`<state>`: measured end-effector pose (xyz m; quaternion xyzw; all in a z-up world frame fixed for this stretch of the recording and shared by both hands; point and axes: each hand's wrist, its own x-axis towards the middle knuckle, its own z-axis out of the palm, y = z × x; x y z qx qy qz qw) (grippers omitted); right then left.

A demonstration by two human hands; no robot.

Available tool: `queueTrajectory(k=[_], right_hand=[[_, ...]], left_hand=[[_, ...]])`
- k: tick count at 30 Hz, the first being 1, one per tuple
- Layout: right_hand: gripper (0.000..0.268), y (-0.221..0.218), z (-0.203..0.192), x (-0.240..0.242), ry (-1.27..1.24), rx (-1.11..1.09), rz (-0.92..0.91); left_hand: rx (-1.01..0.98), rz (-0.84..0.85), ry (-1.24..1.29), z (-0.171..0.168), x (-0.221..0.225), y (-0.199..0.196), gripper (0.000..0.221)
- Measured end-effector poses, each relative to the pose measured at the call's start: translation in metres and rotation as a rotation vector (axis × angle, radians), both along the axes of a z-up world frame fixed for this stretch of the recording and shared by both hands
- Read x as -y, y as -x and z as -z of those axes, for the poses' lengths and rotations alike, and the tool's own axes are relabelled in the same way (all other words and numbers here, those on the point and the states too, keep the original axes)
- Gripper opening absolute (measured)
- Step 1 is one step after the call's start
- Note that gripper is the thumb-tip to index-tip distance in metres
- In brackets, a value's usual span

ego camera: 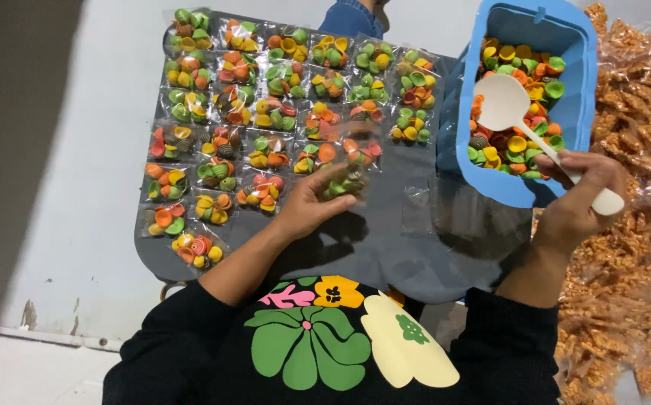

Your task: Manually filling small plastic bags with colorful snacks using a spoon and arranging them on a tray.

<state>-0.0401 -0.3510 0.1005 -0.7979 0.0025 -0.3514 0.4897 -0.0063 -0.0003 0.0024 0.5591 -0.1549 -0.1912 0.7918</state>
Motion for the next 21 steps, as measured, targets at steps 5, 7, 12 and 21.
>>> queueTrajectory(k=[5, 7, 12, 21], right_hand=[[0.023, -0.008, 0.008, 0.005, -0.133, -0.009, -0.010], [0.023, -0.005, -0.001, -0.002, -0.188, -0.048, 0.032], [0.027, 0.001, -0.012, -0.007, -0.209, -0.049, 0.125], [0.025, 0.001, -0.009, -0.003, -0.256, 0.014, 0.103]], left_hand=[[0.008, 0.077, 0.142, 0.013, 0.001, -0.005, 0.048], [-0.003, 0.067, 0.157, 0.018, 0.001, -0.005, 0.042], [-0.119, 0.057, 0.132, 0.010, -0.001, -0.003, 0.036], [0.062, 0.053, 0.084, -0.005, -0.002, -0.002, 0.053]])
